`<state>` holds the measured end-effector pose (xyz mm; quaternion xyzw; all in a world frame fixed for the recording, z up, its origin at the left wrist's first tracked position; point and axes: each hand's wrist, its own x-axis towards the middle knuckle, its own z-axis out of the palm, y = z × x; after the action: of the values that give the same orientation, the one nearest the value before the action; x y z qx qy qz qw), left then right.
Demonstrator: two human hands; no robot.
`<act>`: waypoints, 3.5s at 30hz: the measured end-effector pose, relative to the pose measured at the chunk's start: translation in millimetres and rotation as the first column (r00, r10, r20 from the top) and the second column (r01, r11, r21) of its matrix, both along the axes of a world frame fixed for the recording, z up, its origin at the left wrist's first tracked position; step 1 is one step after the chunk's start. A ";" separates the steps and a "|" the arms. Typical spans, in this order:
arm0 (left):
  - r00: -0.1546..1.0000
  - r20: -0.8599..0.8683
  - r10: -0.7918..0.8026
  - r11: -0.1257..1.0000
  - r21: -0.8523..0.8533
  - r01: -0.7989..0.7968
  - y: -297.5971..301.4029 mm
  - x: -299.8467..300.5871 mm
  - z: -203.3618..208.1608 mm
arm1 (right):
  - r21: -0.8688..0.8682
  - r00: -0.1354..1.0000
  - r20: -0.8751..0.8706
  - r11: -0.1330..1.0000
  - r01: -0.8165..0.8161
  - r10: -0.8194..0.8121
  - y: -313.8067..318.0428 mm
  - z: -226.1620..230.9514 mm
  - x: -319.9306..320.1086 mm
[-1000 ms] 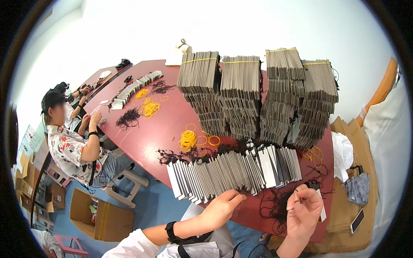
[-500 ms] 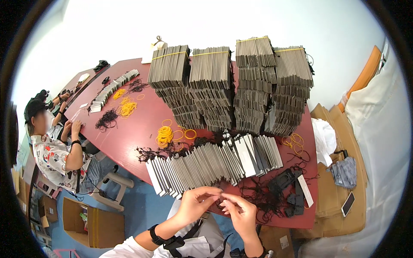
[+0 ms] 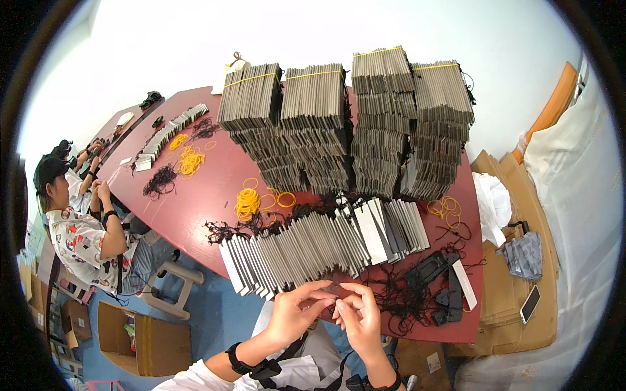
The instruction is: Assembling cardboard tags by threading elastic bands through them.
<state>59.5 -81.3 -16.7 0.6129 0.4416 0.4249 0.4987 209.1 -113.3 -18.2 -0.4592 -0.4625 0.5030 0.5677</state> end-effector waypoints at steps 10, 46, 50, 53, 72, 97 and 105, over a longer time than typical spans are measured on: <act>0.992 -0.124 -0.020 0.990 0.135 0.037 -2.7 -3.7 6.7 | -0.032 0.995 -0.098 0.999 -0.017 0.013 2.1 -12.4 4.8; 0.826 0.032 0.563 0.608 0.660 -0.441 49.3 -28.6 16.2 | 0.155 0.864 0.477 0.952 -0.263 0.161 4.6 34.5 60.4; 0.731 0.077 0.678 0.472 0.717 -0.513 60.5 -35.2 26.3 | 0.205 0.820 0.567 0.951 -0.231 0.077 12.2 56.3 69.1; 0.886 0.062 0.460 0.684 0.611 -0.398 33.0 -23.3 26.4 | 0.453 0.788 0.589 0.881 -0.138 -0.179 19.4 63.3 58.7; 0.680 0.733 -0.029 0.964 -0.159 0.212 -12.7 12.5 8.7 | 0.155 0.735 0.666 0.939 -0.308 0.131 -18.2 48.9 47.7; 0.875 -0.176 -0.451 0.745 0.466 0.478 -15.5 -19.6 8.3 | -0.035 0.994 0.063 0.996 -0.083 0.085 -21.8 16.7 24.7; 0.930 -0.106 -0.351 0.843 0.396 0.363 -18.5 -16.6 5.6 | 0.015 0.979 0.014 0.979 -0.201 0.201 -21.6 21.2 31.7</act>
<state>42.9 -99.8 -11.1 0.7810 0.2285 0.3986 0.4231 240.8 -134.9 3.0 -0.4085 -0.5139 0.5514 0.5147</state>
